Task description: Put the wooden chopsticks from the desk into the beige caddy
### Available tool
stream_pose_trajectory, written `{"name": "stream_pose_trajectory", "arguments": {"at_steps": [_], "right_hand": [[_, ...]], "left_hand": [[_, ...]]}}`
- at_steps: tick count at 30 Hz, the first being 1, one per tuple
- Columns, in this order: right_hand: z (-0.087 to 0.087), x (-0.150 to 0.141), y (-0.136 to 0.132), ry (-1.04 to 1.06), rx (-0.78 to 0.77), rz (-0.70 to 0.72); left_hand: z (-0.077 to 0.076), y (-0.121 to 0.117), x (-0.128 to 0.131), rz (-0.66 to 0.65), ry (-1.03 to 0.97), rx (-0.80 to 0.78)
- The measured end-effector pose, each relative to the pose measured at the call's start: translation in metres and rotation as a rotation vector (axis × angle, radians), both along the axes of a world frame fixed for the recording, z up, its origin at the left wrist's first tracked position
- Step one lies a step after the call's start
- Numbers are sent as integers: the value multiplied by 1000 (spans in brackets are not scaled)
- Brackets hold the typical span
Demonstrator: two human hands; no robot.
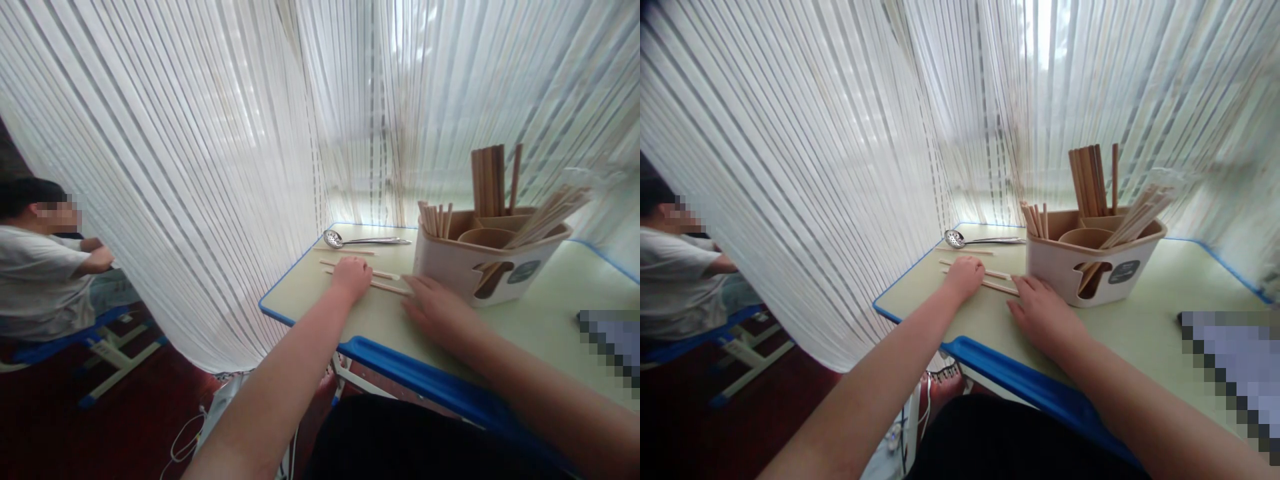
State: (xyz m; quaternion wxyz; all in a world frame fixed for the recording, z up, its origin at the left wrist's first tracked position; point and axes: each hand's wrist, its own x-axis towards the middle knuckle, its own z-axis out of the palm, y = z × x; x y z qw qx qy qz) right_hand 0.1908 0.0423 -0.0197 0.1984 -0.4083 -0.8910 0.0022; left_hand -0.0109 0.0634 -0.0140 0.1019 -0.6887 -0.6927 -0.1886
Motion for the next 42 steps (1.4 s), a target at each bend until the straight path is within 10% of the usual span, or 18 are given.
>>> {"name": "stream_pose_trajectory", "arguments": {"at_steps": [9, 18, 31, 34, 42], "right_hand": [[5, 0, -2, -102, -121, -59], [43, 22, -8, 553, 498, -157], [48, 45, 5, 699, 627, 0], [45, 54, 14, 792, 702, -139], [37, 64, 35, 1083, 535, -446]], "left_hand": [[5, -6, 2, 125, -255, 251], [13, -30, 20, -431, -53, 564], [5, -24, 31, -326, 152, 565], [6, -25, 34, -360, 28, 667], [80, -40, 108, -338, -747, 819]]}}
